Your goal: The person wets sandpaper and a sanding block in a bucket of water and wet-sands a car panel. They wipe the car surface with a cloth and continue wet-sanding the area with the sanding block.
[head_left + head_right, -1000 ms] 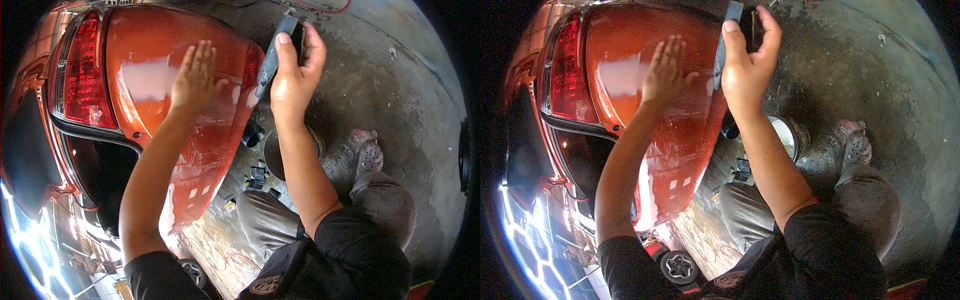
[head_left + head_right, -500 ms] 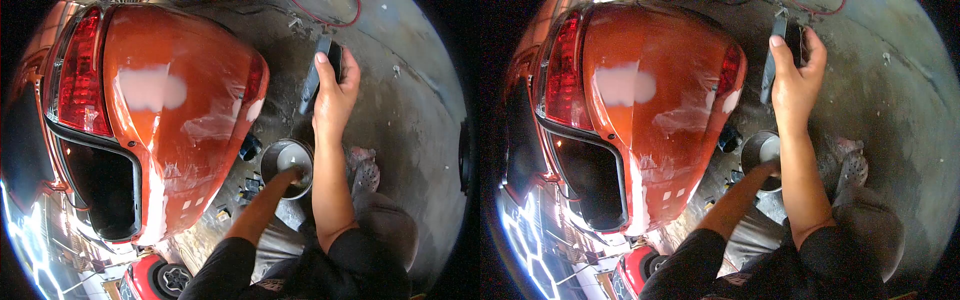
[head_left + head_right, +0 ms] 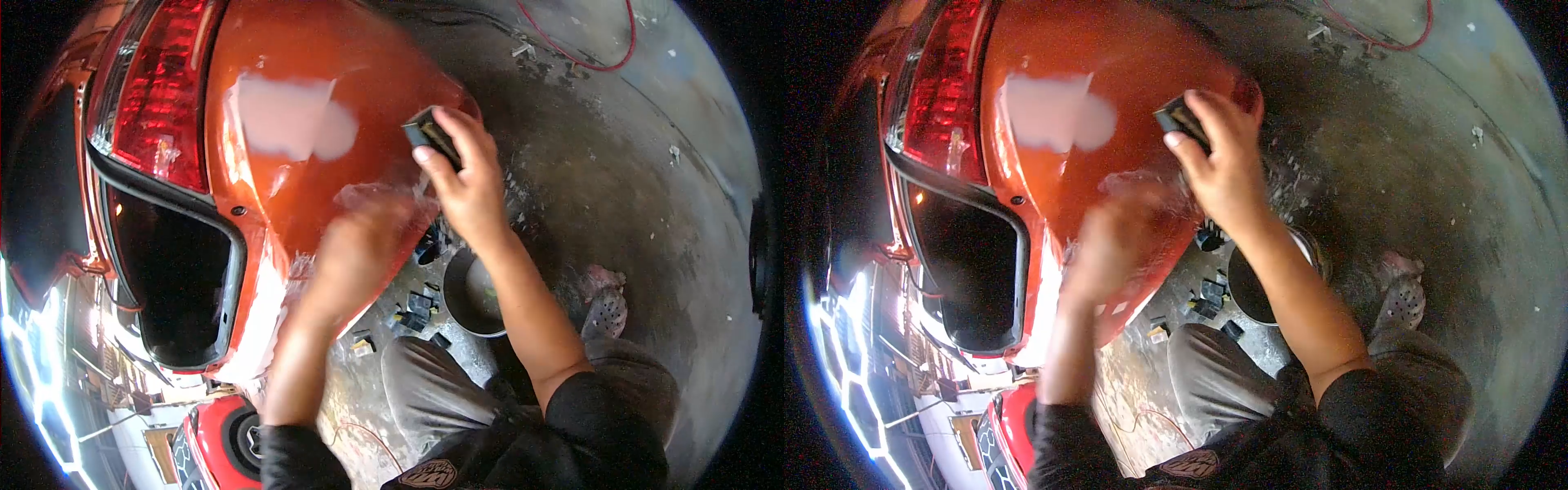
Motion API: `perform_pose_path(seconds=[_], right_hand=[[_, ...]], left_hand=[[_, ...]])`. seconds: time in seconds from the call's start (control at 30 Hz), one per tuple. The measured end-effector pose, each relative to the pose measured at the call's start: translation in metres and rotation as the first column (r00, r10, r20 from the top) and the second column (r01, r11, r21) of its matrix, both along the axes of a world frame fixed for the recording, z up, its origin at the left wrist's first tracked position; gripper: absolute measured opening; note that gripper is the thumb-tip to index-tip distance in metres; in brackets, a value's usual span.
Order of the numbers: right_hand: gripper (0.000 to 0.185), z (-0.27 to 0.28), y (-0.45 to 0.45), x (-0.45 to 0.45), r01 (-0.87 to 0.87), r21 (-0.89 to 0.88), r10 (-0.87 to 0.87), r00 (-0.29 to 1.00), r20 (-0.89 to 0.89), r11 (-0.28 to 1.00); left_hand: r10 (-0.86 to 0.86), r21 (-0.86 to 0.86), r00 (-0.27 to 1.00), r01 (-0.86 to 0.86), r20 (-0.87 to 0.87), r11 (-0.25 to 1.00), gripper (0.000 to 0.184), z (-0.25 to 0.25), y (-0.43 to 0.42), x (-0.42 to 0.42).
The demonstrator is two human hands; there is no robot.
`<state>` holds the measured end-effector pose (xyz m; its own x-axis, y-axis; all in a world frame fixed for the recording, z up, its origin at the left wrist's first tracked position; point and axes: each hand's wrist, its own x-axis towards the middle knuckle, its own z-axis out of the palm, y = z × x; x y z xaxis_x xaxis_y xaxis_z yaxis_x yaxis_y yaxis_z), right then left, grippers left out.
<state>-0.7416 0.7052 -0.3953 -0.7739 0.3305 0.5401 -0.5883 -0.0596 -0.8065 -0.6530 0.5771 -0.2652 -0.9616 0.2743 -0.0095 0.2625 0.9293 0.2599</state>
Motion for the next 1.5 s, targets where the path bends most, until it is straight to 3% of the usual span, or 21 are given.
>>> perform_pose_path(seconds=[0.03, 0.1, 0.17, 0.2, 0.3, 0.33, 0.37, 0.47, 0.5, 0.63, 0.73, 0.83, 0.93, 1.03, 1.07, 1.13, 1.2, 1.27, 1.33, 1.43, 1.5], right_hand=[[0.047, 0.014, -0.009, 0.005, -0.018, 0.051, 0.020, 0.999, -0.048, 0.999], [0.048, 0.041, -0.025, 0.008, -0.049, 0.144, 0.069, 0.988, -0.135, 0.988], [0.045, 0.060, -0.035, 0.004, -0.016, 0.228, 0.072, 0.968, -0.240, 0.974], [0.043, 0.064, -0.040, -0.005, 0.050, 0.265, 0.036, 0.949, -0.312, 0.963], [0.043, 0.073, -0.031, -0.056, 0.116, 0.348, 0.024, 0.927, -0.374, 0.930], [0.039, 0.079, -0.026, -0.077, 0.152, 0.299, -0.030, 0.926, -0.377, 0.942], [0.038, 0.082, -0.023, -0.099, 0.171, 0.253, -0.063, 0.920, -0.386, 0.952], [0.035, 0.081, -0.040, -0.085, 0.253, 0.210, -0.161, 0.913, -0.375, 0.944], [0.037, 0.078, -0.054, -0.052, 0.190, 0.269, -0.079, 0.924, -0.374, 0.944], [0.042, 0.061, -0.070, 0.015, 0.060, 0.424, 0.163, 0.868, -0.469, 0.904], [0.042, 0.070, -0.045, -0.067, 0.169, 0.308, -0.022, 0.903, -0.429, 0.936], [0.043, 0.071, -0.056, -0.066, 0.261, 0.232, -0.162, 0.913, -0.374, 0.937], [0.041, 0.059, -0.079, 0.023, 0.081, 0.329, 0.085, 0.885, -0.459, 0.941], [0.041, 0.061, -0.061, -0.020, 0.131, 0.354, 0.066, 0.867, -0.494, 0.926], [0.041, 0.065, -0.050, -0.046, 0.154, 0.341, 0.010, 0.901, -0.433, 0.927], [0.041, 0.071, -0.049, -0.069, 0.226, 0.209, -0.122, 0.901, -0.417, 0.951], [0.041, 0.064, -0.066, -0.025, 0.243, 0.317, -0.111, 0.917, -0.382, 0.917], [0.043, 0.060, -0.074, 0.026, 0.069, 0.356, 0.109, 0.883, -0.457, 0.932], [0.041, 0.056, -0.065, 0.004, 0.095, 0.367, 0.117, 0.849, -0.515, 0.925], [0.035, 0.073, -0.042, -0.062, 0.181, 0.232, -0.065, 0.899, -0.433, 0.956], [0.036, 0.068, -0.058, -0.033, 0.184, 0.261, -0.064, 0.910, -0.411, 0.948]], left_hand=[[-0.040, 0.028, 0.992, 0.044, -0.123, 0.999, 0.028, 0.025, -0.014, -0.014], [-0.160, -0.266, 0.953, 0.089, -0.256, 0.960, 0.037, 0.094, -0.010, -0.040], [-0.546, -0.691, 0.723, 0.133, -0.422, 0.710, 0.029, 0.128, -0.031, -0.082], [-0.560, -0.794, 0.718, 0.018, -0.413, 0.608, 0.029, 0.138, -0.042, -0.098], [-0.678, -0.779, 0.639, 0.191, -0.363, 0.597, 0.033, 0.148, -0.055, -0.138], [-0.703, -0.776, 0.618, 0.228, -0.352, 0.588, 0.035, 0.146, -0.057, -0.144], [-0.699, -0.792, 0.637, 0.220, -0.325, 0.569, 0.046, 0.141, -0.058, -0.147], [-0.686, -0.860, 0.684, 0.171, -0.249, 0.481, 0.056, 0.148, -0.056, -0.139], [-0.736, -0.787, 0.582, 0.247, -0.346, 0.565, 0.041, 0.141, -0.047, -0.138], [-0.682, -0.797, 0.662, 0.209, -0.311, 0.566, 0.040, 0.151, -0.039, -0.130], [-0.684, -0.800, 0.662, 0.210, -0.306, 0.562, 0.041, 0.148, -0.039, -0.131], [-0.679, -0.785, 0.657, 0.210, -0.328, 0.583, 0.043, 0.147, -0.039, -0.132], [-0.689, -0.811, 0.656, 0.198, -0.308, 0.550, 0.043, 0.149, -0.041, -0.132], [-0.691, -0.813, 0.654, 0.196, -0.308, 0.548, 0.042, 0.148, -0.042, -0.131], [-0.690, -0.804, 0.657, 0.213, -0.303, 0.555, 0.042, 0.147, -0.041, -0.130], [-0.687, -0.785, 0.657, 0.229, -0.311, 0.575, 0.041, 0.149, -0.039, -0.129], [-0.681, -0.799, 0.669, 0.216, -0.299, 0.562, 0.041, 0.149, -0.041, -0.133], [-0.689, -0.821, 0.661, 0.190, -0.299, 0.539, 0.042, 0.148, -0.044, -0.136], [-0.712, -0.847, 0.634, 0.163, -0.303, 0.506, 0.043, 0.145, -0.046, -0.136], [-0.665, -0.750, 0.669, 0.241, -0.332, 0.616, 0.042, 0.148, -0.034, -0.127], [-0.677, -0.771, 0.661, 0.230, -0.323, 0.593, 0.040, 0.146, -0.034, -0.128]])
